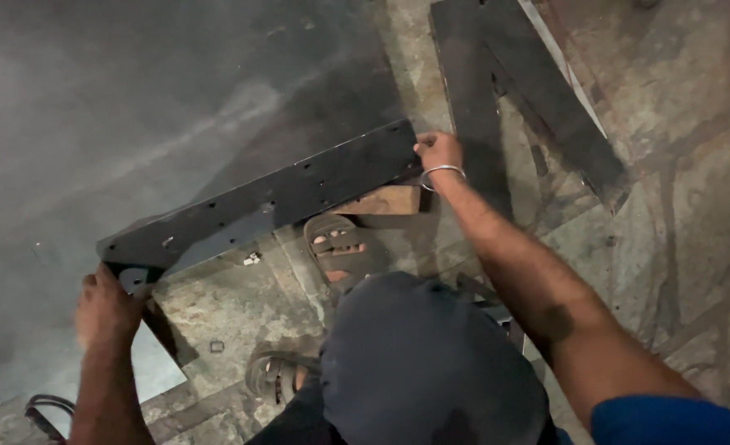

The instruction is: The person sits on the workshop floor and handles a long perforated steel bar, aligning it against steel plates and turning it over. They pick up an angle grinder, fit a disc to it, and grind the edge of the metal bar, then reposition the bar and plates on the floor.

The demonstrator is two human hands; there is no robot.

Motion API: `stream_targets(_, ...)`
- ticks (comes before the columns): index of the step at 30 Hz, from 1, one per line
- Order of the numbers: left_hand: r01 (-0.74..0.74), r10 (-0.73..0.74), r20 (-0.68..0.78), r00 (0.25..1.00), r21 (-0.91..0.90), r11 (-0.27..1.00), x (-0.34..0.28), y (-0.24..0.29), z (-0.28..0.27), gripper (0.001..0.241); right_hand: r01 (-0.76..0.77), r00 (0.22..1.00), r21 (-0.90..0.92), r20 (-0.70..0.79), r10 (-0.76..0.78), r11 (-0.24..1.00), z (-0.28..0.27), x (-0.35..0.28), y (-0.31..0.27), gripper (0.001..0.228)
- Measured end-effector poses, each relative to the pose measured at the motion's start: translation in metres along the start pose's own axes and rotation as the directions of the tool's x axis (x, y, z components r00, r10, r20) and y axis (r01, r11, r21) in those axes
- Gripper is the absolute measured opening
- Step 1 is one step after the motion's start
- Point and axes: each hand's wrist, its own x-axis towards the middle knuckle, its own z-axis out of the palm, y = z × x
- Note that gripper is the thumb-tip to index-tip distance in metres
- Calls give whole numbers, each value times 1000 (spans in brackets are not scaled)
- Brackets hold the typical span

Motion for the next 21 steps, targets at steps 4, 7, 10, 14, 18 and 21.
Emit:
stream_targets(4, -32, 32, -24, 999, 11, 999, 1, -2, 4, 80, 0, 1000, -15, 11, 0, 1000, -1, -3, -2, 16)
stream_targets(7, -20, 20, -8, 1000, 1, 1000, -2, 0, 0, 77, 7, 1000, 13, 2, -7, 1000, 0, -2, 1, 16)
stream_targets(10, 18, -17, 23, 1000, -26, 1000, -1, 1, -1, 88, 22, 999, -56, -38, -25, 998, 2, -1, -3, 16)
stream_targets(14, 6, -6, -21, 1000, -23, 1000, -3, 1, -1, 85, 41, 999, -17, -7, -41, 999, 2, -1, 1, 18)
stream_targets(18, 31, -30, 19, 999, -29, 999, -4, 5, -6, 84, 42, 999, -57, -1, -42, 997, -4, -9, -17, 19)
stream_targets(21, 43, -42, 31, 999, -27, 999, -8, 14, -16, 86, 48, 999, -160, -15, -51, 986, -7, -18, -36, 18)
